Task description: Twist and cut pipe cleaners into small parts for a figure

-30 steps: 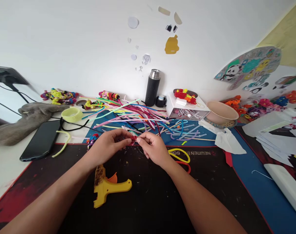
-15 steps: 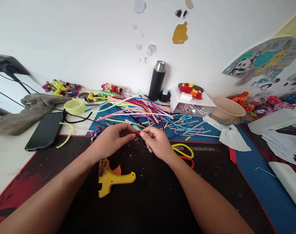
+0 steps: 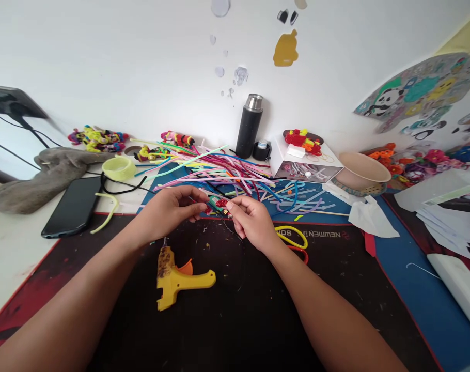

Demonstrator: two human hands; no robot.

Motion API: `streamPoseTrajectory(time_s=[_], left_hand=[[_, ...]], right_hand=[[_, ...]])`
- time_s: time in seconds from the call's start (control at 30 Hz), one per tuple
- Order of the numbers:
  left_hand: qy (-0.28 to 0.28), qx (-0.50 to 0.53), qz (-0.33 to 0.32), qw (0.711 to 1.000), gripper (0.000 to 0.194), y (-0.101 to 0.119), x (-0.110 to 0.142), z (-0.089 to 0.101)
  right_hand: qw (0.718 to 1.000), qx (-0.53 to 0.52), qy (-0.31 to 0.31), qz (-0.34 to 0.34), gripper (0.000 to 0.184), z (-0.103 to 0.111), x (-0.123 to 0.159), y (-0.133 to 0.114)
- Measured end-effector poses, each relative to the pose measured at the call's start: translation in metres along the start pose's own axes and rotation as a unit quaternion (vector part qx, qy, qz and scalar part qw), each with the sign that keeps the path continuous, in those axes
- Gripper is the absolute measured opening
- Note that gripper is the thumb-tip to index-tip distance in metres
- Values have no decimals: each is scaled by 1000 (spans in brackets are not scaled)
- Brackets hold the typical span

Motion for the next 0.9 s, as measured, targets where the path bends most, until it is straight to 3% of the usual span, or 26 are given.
streamPoseTrajectory(time_s=[0.13, 0.33, 0.7, 0.9], left_hand=[[-36, 36, 1, 999, 50, 2, 2, -6], [2, 14, -17, 1000, 52, 5, 3, -1], [-11, 155, 29, 987, 43, -6, 0, -12], [-26, 155, 29, 987, 44, -5, 0, -20]], right_hand=[[1000, -4, 4, -1, 35, 1, -1, 2], [1000, 0, -1, 1, 35, -1, 0, 2], [1000, 2, -2, 5, 36, -1, 0, 0], [1000, 5, 5, 16, 33, 0, 0, -2]])
Point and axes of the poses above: each hand's wrist, its own x-axis away from the middle knuckle, its own z-axis out of the back of the hand, y = z × x, the point moved 5 cm from there along -x, towards the middle knuckle, and after that the axes turned 5 degrees about z, right-handed, at the moved point
